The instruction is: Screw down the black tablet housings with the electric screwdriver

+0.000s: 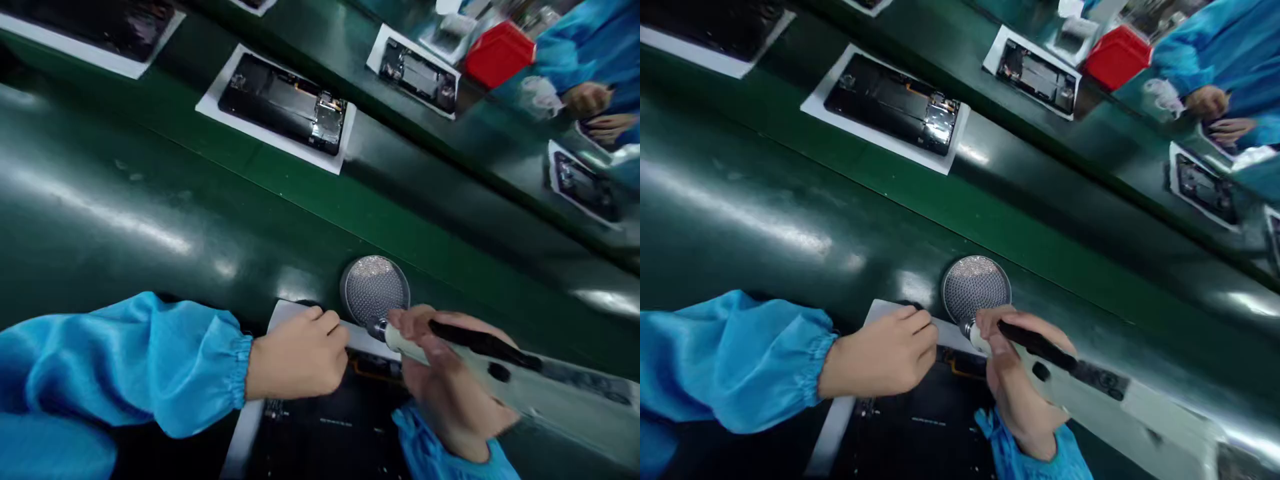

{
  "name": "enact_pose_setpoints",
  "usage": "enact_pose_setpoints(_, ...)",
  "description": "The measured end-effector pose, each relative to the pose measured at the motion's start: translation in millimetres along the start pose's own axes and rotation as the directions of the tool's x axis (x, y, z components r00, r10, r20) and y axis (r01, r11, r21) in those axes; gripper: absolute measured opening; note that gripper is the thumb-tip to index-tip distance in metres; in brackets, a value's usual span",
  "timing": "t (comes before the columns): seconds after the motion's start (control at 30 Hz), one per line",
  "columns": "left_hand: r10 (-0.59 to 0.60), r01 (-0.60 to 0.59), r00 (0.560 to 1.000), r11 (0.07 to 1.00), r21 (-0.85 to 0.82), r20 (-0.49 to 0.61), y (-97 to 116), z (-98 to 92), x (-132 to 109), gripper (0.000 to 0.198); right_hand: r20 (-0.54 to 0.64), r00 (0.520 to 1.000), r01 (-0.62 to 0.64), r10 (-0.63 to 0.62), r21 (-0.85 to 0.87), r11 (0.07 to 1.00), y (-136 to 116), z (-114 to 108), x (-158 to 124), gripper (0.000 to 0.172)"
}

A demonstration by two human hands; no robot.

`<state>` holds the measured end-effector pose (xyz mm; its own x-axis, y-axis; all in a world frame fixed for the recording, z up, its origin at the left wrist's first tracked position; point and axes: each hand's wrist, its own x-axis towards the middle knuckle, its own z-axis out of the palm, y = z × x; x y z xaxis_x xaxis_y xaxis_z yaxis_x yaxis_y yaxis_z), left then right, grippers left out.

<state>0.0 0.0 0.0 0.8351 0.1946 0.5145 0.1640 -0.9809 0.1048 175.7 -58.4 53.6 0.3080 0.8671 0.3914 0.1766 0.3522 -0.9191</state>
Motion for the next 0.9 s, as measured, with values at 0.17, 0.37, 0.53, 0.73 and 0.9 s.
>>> enact_pose_setpoints(0.17, -0.005, 0.005, 1.0, 1.0, -0.013, 0.001, 1, -2.0, 0, 0.016, 0.005, 0.997, 0.08, -0.08, 0.045, 0.996, 3, 1, 3, 0.026)
enact_pose_setpoints(0.37, 0.008, -0.009, 1.0, 1.0, -0.023, -0.024, -1, -0.2, 1, 0.017, -0.009, 0.999, 0.042, -0.042, 0.029, 0.999, -2, -3, 1, 0.032)
enact_pose_setpoints(0.53, 0.007, -0.006, 1.0, 0.999, -0.032, 0.017, -5, 0.6, -1, 0.015, -0.12, 0.992, -0.045, 0.047, 0.018, 0.999, -21, -15, -8, 0.024)
enact_pose_setpoints(0.73, 0.011, -0.009, 1.0, 0.996, -0.089, 0.028, -1, 5.1, 5, 0.011, -0.111, 0.988, -0.115, 0.105, -0.087, 0.99, -37, -17, -30, 0.014)
enact_pose_setpoints(0.9, 0.018, -0.013, 0.999, 0.995, -0.096, 0.049, 1, 14.9, 11, 0.011, -0.063, 0.998, 0.002, -0.006, -0.052, 0.999, -29, -6, -34, 0.025)
